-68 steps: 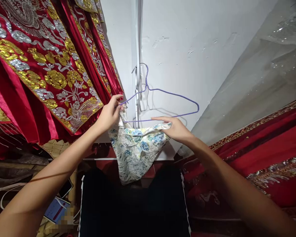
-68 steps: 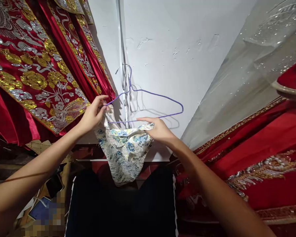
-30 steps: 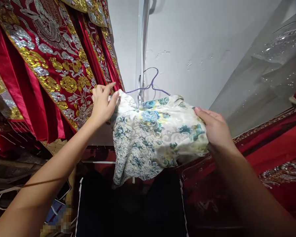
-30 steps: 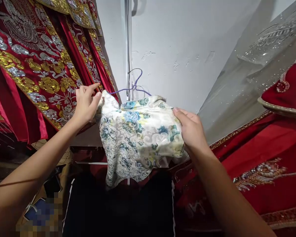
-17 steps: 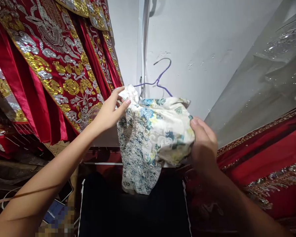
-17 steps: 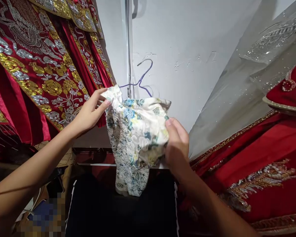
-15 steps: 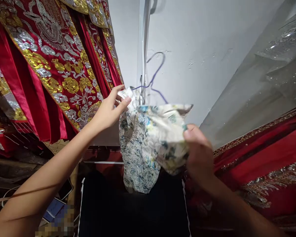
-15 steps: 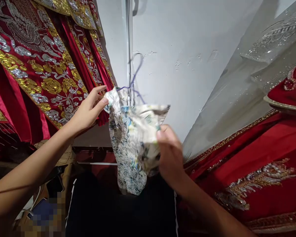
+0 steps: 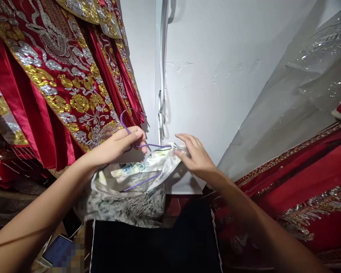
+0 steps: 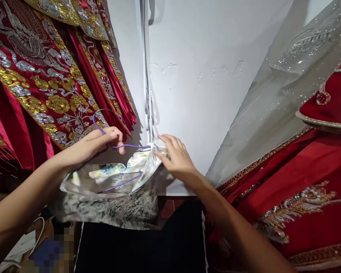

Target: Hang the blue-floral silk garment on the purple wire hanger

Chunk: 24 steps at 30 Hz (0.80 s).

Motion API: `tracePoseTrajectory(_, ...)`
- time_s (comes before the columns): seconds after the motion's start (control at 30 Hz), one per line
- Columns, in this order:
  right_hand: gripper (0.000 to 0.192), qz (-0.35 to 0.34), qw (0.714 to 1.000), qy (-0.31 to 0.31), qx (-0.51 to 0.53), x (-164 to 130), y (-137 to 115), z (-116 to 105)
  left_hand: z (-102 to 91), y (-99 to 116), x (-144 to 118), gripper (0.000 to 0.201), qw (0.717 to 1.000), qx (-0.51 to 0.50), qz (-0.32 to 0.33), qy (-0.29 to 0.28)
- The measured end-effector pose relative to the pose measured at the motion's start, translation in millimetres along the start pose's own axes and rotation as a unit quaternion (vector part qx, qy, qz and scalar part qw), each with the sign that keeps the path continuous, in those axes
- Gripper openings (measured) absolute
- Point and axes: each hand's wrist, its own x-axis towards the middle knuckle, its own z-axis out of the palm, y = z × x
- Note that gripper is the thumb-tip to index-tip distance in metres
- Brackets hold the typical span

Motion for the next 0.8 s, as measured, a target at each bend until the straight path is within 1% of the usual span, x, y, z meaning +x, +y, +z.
tracePoseTrajectory(0.03, 0.04, 0.027, 0.999, -0.015, 0.025, 4.5, 3.4, -2.2, -4.8, 0.1, 3.8, 0.035, 1.0, 0.001, 0.002, 0.008)
tracePoseTrajectory(0.07, 0.041, 0.049, 0.996, -0.037, 0.059, 8.2, 4.7, -4.8, -10.1, -2.1, 9.0, 0.035, 0.999, 0.011, 0.0, 0.03)
tracePoseTrajectory(0.13, 0.049, 0.086, 0.986, -0.063, 0.125, 15.0, 4.0, -11.1, -23.0, -12.2, 21.0, 0.036, 0.994, 0.028, -0.005, 0.102)
tracePoseTrajectory(0.17, 0.051, 0.102, 0.982, -0.053, 0.149, 19.3, 3.5, -14.5, -30.5, -19.0, 26.4, 0.038, 0.99, 0.029, -0.008, 0.139)
tracePoseTrajectory(0.23, 0.05, 0.122, 0.976, 0.016, 0.181, 31.9, 5.3, -21.4, -45.9, -33.1, 33.8, 0.041, 0.981, 0.019, -0.008, 0.194)
tracePoseTrajectory(0.3, 0.049, 0.13, 0.964, 0.093, 0.211, 49.9, 11.9, -28.2, -58.3, -45.1, 34.8, 0.042, 0.969, 0.045, 0.001, 0.241)
tracePoseTrajectory(0.37, 0.047, 0.13, 0.95, 0.14, 0.248, 68.9, 20.8, -35.0, -63.6, -53.7, 30.3, 0.039, 0.947, 0.121, 0.01, 0.297)
tracePoseTrajectory(0.43, 0.044, 0.135, 0.933, 0.168, 0.288, 82.3, 28.7, -41.2, -60.3, -59.8, 22.7, 0.041, 0.921, 0.195, 0.017, 0.336)
tracePoseTrajectory(0.5, 0.04, 0.146, 0.917, 0.189, 0.319, 85.3, 34.2, -45.5, -50.7, -64.2, 15.4, 0.051, 0.906, 0.231, 0.024, 0.354)
tracePoseTrajectory(0.57, 0.037, 0.156, 0.906, 0.204, 0.335, 77.2, 38.2, -46.3, -39.6, -68.3, 11.2, 0.062, 0.902, 0.227, 0.034, 0.365)
tracePoseTrajectory(0.6, 0.036, 0.16, 0.905, 0.207, 0.336, 69.8, 40.1, -45.2, -34.9, -70.5, 10.9, 0.064, 0.905, 0.209, 0.035, 0.37)
tracePoseTrajectory(0.63, 0.035, 0.161, 0.905, 0.21, 0.332, 61.2, 42.1, -43.1, -31.0, -73.0, 11.9, 0.063, 0.91, 0.187, 0.032, 0.369)
tracePoseTrajectory(0.7, 0.033, 0.162, 0.912, 0.218, 0.307, 42.5, 46.3, -37.0, -25.4, -78.7, 17.7, 0.051, 0.926, 0.135, 0.015, 0.351)
tracePoseTrajectory(0.77, 0.035, 0.161, 0.929, 0.225, 0.248, 26.4, 49.8, -30.1, -20.1, -84.7, 27.5, 0.035, 0.944, 0.074, -0.005, 0.322)
tracePoseTrajectory(0.8, 0.037, 0.158, 0.94, 0.226, 0.202, 20.7, 51.1, -27.0, -16.6, -87.5, 33.4, 0.029, 0.951, 0.033, -0.015, 0.308)
